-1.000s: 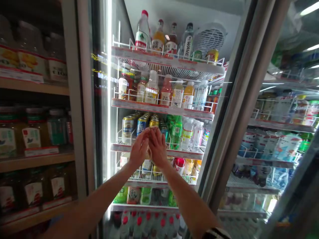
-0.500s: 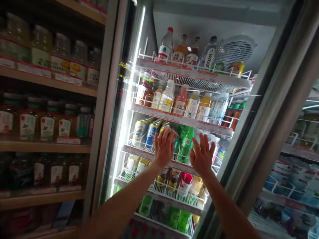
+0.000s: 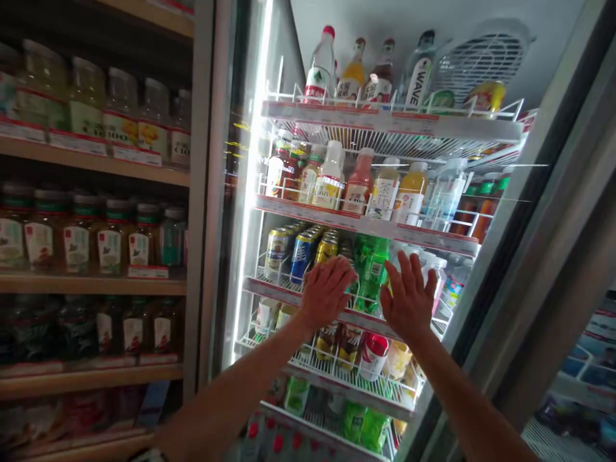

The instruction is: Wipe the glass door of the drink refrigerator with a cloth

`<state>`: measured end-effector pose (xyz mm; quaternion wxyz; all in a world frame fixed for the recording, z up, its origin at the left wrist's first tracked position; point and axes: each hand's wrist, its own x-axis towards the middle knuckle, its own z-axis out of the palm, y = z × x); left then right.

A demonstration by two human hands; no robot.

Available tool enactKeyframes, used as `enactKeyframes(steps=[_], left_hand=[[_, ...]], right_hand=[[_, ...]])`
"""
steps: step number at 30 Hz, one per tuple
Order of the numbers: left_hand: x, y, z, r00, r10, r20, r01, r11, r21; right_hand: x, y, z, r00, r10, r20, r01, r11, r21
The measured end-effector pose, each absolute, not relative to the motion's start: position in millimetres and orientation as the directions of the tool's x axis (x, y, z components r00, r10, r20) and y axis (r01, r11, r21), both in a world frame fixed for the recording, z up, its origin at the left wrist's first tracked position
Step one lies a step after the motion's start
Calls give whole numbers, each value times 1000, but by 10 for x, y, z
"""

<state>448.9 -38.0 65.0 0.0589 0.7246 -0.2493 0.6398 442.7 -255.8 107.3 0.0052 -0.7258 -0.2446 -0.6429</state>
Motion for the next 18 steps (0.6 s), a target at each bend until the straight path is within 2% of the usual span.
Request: enactKeyframes(steps=[1, 3, 4, 6, 7, 8, 9, 12, 13, 14, 15, 16, 18], left_hand=[[4498, -332, 691, 56, -302, 952, -436, -865, -249], [4527, 3, 792, 48, -180, 982, -394, -907, -147], [4547, 218, 851, 32, -54, 998, -351, -936, -39], [4585, 536, 963, -44, 276, 960, -280, -926, 254], [4596, 577, 1000, -66, 345, 936, -277, -908, 315], [4598, 529, 1018, -69, 349, 935, -285, -905, 317], [4591, 408, 1015, -56, 283, 958, -305, -918, 254], [4540, -36, 959, 6, -166, 986, -408, -901, -150], [4525, -85, 957, 17, -270, 963, -430, -871, -237], [4518, -49, 976, 27, -313, 949, -434, -859, -271], [4520, 66, 1018, 31, -286, 958, -419, -874, -247], [4531, 236, 1080, 28, -191, 981, -384, -908, -166], [4568, 587, 1224, -47, 132, 990, -302, -947, 112]], right_hand=[[4425, -2627, 1101, 63, 374, 925, 342, -879, 332], [4425, -2766, 1155, 55, 385, 921, 286, -890, 355], [4430, -2823, 1175, 43, 366, 930, 258, -903, 343], [4448, -2892, 1193, 23, 299, 954, 234, -929, 285], [4462, -2906, 1192, 35, 268, 963, 239, -938, 253], [4477, -2910, 1187, 42, 254, 966, 244, -940, 237], [4492, -2910, 1179, 42, 252, 967, 244, -941, 234], [4520, -2914, 1162, -17, 295, 955, 235, -927, 291], [4520, -2917, 1160, -31, 308, 951, 234, -923, 306], [4515, -2919, 1160, -32, 304, 952, 238, -923, 302], [4505, -2917, 1162, -21, 292, 956, 243, -926, 288], [4494, -2911, 1163, -4, 281, 960, 249, -929, 273], [4474, -2889, 1165, 7, 269, 963, 255, -932, 258]])
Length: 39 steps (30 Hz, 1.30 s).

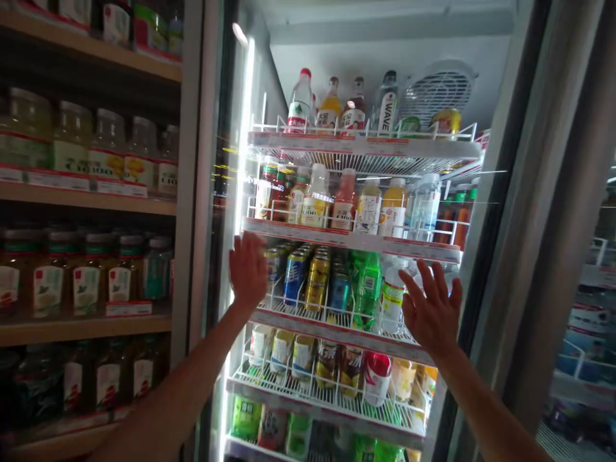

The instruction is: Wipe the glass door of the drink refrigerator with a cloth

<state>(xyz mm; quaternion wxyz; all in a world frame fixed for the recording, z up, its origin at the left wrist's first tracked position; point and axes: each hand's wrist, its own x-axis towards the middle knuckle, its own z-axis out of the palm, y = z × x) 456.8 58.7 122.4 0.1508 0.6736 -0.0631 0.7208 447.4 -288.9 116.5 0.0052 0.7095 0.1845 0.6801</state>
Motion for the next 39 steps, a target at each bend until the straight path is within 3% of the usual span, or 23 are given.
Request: enactKeyframes(steps=[2, 3, 4, 7, 9, 11, 14, 15, 16, 19, 20, 21, 23, 25, 26, 27, 28, 31, 33, 34, 37, 38, 39], left_hand=[[4602, 714, 1311, -129, 365, 922, -265, -908, 323], [4609, 655, 1311, -133, 363, 922, -262, -910, 321], [4609, 528, 1284, -111, 280, 954, -270, -932, 242], [4582, 91, 1154, -50, -222, 974, -368, -902, -224], [4571, 65, 1150, -37, -336, 941, -385, -864, -324], [4584, 291, 1246, -40, -168, 985, -334, -927, -171], [4632, 592, 1428, -131, 289, 948, -272, -930, 246], [4642, 578, 1457, -139, 319, 938, -275, -922, 272], [4645, 502, 1464, -132, 263, 956, -284, -934, 218], [4631, 164, 1431, -99, -213, 972, -336, -912, -234], [4626, 113, 1437, -95, -317, 944, -351, -876, -329], [4624, 122, 1464, -89, -345, 934, -362, -863, -353], [4633, 288, 1572, -77, -168, 983, -355, -916, -185], [4652, 490, 1697, -87, 161, 983, -337, -933, 123], [4660, 542, 1739, -93, 252, 963, -336, -919, 208], [4663, 546, 1757, -97, 267, 959, -337, -915, 221], [4660, 508, 1753, -96, 199, 975, -342, -927, 156], [4640, 344, 1704, -80, -241, 967, -360, -898, -254], [4642, 392, 1749, -71, -350, 934, -354, -867, -352], [4651, 472, 1809, -77, -286, 955, -338, -894, -295], [4690, 699, 2024, -135, 175, 975, -295, -947, 129], [4698, 693, 2065, -141, 253, 957, -299, -933, 203], [4699, 631, 2079, -133, 239, 962, -308, -933, 189]], right_hand=[[4464, -2865, 1163, -6, 256, 967, 265, -932, 248], [4463, -2856, 1162, -11, 243, 970, 274, -932, 236], [4463, -2851, 1161, -10, 226, 974, 283, -934, 220], [4461, -2856, 1164, -2, 231, 973, 299, -928, 221], [4457, -2861, 1167, 0, 253, 967, 296, -924, 242], [4453, -2856, 1167, -8, 251, 968, 297, -924, 242], [4455, -2840, 1165, -16, 232, 972, 303, -926, 226], [4458, -2837, 1165, -14, 229, 973, 305, -926, 222], [4462, -2837, 1165, -13, 227, 974, 306, -926, 220], [4474, -2846, 1168, -36, 243, 969, 309, -920, 242], [4475, -2848, 1166, -38, 245, 969, 312, -918, 244], [4473, -2849, 1161, -38, 247, 968, 313, -917, 246], [4459, -2843, 1144, -25, 246, 969, 314, -918, 242], [4437, -2832, 1138, -21, 243, 970, 313, -920, 238], [4426, -2827, 1152, -23, 243, 970, 313, -919, 238], [4420, -2823, 1184, -26, 245, 969, 314, -919, 240], [4420, -2821, 1239, -35, 247, 968, 312, -918, 245], [4480, -2820, 1532, -110, 239, 965, 252, -932, 260], [4563, -2817, 1761, -156, 196, 968, 191, -955, 225], [4609, -2814, 1856, -161, 175, 971, 172, -964, 202], [4716, -2804, 1998, -152, 135, 979, 161, -974, 159], [4734, -2803, 2002, -154, 133, 979, 163, -974, 158], [4743, -2803, 1993, -159, 133, 978, 164, -974, 159]])
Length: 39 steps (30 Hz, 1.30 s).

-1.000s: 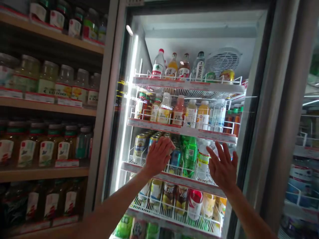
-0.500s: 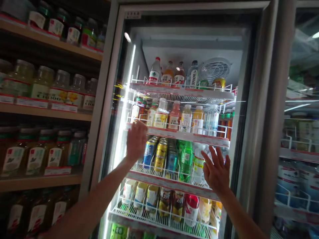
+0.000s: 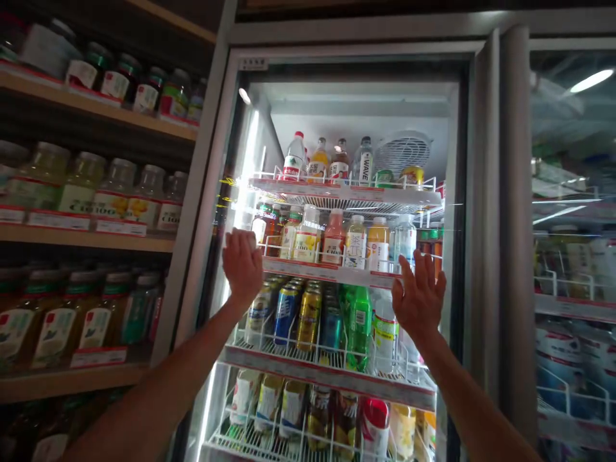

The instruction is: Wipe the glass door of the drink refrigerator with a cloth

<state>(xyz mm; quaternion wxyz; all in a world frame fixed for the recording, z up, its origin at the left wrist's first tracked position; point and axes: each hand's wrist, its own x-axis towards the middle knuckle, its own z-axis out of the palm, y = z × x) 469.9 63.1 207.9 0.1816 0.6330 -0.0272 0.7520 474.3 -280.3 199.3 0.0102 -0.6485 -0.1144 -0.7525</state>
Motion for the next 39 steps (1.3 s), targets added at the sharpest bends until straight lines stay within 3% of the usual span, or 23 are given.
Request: enactKeyframes(steps=[2, 4, 5, 7, 9, 11, 13, 16, 17, 18, 19, 21, 22, 23, 24, 27, 28, 29, 30, 33, 35, 36, 39], left_hand=[[4685, 394, 2044, -97, -56, 994, -333, -939, -85], [4657, 177, 2012, -97, -401, 911, -329, -851, -409], [4642, 138, 2030, -102, -482, 870, -313, -815, -488], [4624, 229, 2150, -131, -396, 909, -264, -870, -417], [4626, 435, 2324, -194, -99, 976, -235, -961, -145], [4647, 547, 2437, -234, 84, 969, -235, -972, 27], [4676, 471, 2429, -219, 3, 976, -230, -972, -48], [4706, 257, 2342, -158, -365, 918, -243, -887, -394], [4710, 250, 2348, -144, -416, 898, -253, -862, -439], [4712, 289, 2382, -135, -389, 911, -262, -873, -411], [4714, 365, 2438, -131, -289, 948, -266, -911, -314], [4719, 529, 2568, -145, 29, 989, -270, -963, -11], [4722, 568, 2616, -158, 145, 977, -275, -957, 98], [4726, 558, 2641, -168, 185, 968, -278, -951, 134], [4729, 499, 2642, -175, 130, 976, -278, -957, 78], [4731, 223, 2593, -157, -337, 929, -270, -890, -368], [4732, 184, 2601, -143, -435, 889, -270, -847, -458], [4734, 200, 2634, -129, -464, 877, -271, -834, -481], [4738, 267, 2692, -123, -412, 903, -269, -862, -429], [4754, 569, 2915, -159, 45, 986, -255, -967, 3], [4763, 603, 2984, -181, 195, 964, -255, -956, 145], [4767, 539, 2978, -175, 151, 973, -253, -962, 103], [4766, 229, 2901, -113, -272, 956, -255, -922, -292]], right_hand=[[4739, -2809, 1962, -174, 139, 975, 164, -972, 168], [4721, -2817, 1942, -182, 151, 972, 161, -970, 181], [4714, -2821, 1938, -185, 154, 971, 157, -970, 184], [4709, -2826, 1941, -196, 159, 968, 151, -970, 190], [4715, -2827, 1947, -198, 166, 966, 146, -970, 196], [4725, -2826, 1949, -205, 171, 964, 142, -969, 202], [4728, -2826, 1949, -214, 172, 961, 138, -969, 204], [4716, -2826, 1947, -226, 172, 959, 132, -970, 205], [4711, -2824, 1946, -224, 171, 959, 132, -970, 204], [4706, -2821, 1946, -222, 170, 960, 132, -970, 202], [4701, -2818, 1945, -218, 169, 961, 133, -971, 200], [4697, -2810, 1943, -209, 166, 964, 135, -971, 197], [4696, -2807, 1942, -203, 164, 965, 137, -971, 194], [4696, -2806, 1941, -201, 158, 967, 140, -972, 188], [4697, -2806, 1940, -200, 153, 968, 144, -973, 183], [4702, -2814, 1940, -206, 156, 966, 156, -969, 190], [4706, -2819, 1940, -213, 163, 963, 157, -967, 199], [4709, -2824, 1940, -219, 170, 961, 158, -966, 207], [4713, -2829, 1940, -220, 175, 960, 157, -965, 212], [4723, -2838, 1941, -214, 179, 960, 147, -966, 213], [4723, -2840, 1944, -213, 188, 959, 131, -967, 218], [4721, -2840, 1945, -216, 194, 957, 123, -967, 223], [4711, -2835, 1949, -222, 204, 953, 110, -966, 232]])
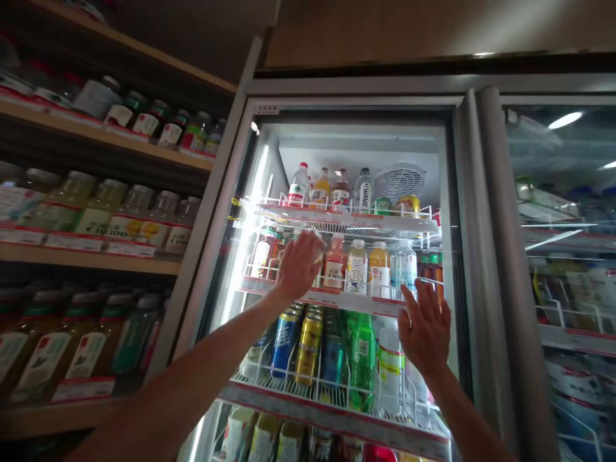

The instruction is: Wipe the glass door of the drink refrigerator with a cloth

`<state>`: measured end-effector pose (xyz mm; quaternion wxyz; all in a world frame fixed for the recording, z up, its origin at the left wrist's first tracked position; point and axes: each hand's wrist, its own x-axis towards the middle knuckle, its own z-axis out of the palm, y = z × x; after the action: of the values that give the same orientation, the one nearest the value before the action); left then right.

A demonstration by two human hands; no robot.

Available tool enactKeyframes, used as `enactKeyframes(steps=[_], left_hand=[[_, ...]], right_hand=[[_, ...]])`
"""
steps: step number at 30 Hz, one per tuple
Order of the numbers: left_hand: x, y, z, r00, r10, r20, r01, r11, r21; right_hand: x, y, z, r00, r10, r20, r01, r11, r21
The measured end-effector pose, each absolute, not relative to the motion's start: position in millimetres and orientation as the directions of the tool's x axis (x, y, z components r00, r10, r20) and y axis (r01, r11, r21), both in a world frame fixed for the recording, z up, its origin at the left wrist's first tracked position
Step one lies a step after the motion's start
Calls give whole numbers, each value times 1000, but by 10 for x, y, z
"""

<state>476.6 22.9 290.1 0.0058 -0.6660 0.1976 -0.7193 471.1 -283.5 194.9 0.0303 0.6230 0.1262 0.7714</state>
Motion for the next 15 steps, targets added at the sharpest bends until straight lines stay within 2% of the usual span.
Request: enactKeyframes(steps=[2, 3, 4, 7, 8, 9, 12, 13, 14, 15], left_hand=[[4749, 163, 2913, -76, -429, 900, -267, -861, -433], [4736, 202, 2951, -67, -422, 904, -272, -864, -424], [4723, 274, 3000, -64, -355, 933, -273, -893, -358], [4704, 459, 3094, -102, -15, 995, -256, -966, -41], [4706, 453, 3081, -116, 10, 993, -252, -968, -20], [4710, 412, 3047, -124, -57, 991, -249, -965, -86], [4720, 243, 2929, -111, -483, 869, -264, -828, -494], [4720, 234, 2921, -105, -535, 838, -274, -794, -542], [4718, 259, 2935, -102, -508, 855, -282, -809, -515], [4716, 310, 2964, -102, -404, 909, -287, -863, -416]], right_hand=[[4707, -2830, 1950, -223, 199, 954, 108, -968, 227], [4707, -2828, 1951, -222, 197, 955, 107, -968, 225], [4708, -2826, 1951, -221, 198, 955, 108, -968, 225], [4717, -2822, 1949, -226, 203, 953, 102, -968, 230], [4719, -2822, 1948, -224, 207, 952, 98, -968, 233], [4720, -2822, 1946, -223, 207, 952, 94, -968, 232], [4718, -2821, 1941, -221, 201, 954, 90, -970, 225], [4716, -2818, 1939, -220, 197, 955, 93, -971, 221], [4715, -2815, 1937, -216, 193, 957, 97, -971, 218], [4714, -2811, 1936, -211, 188, 959, 100, -972, 212]])
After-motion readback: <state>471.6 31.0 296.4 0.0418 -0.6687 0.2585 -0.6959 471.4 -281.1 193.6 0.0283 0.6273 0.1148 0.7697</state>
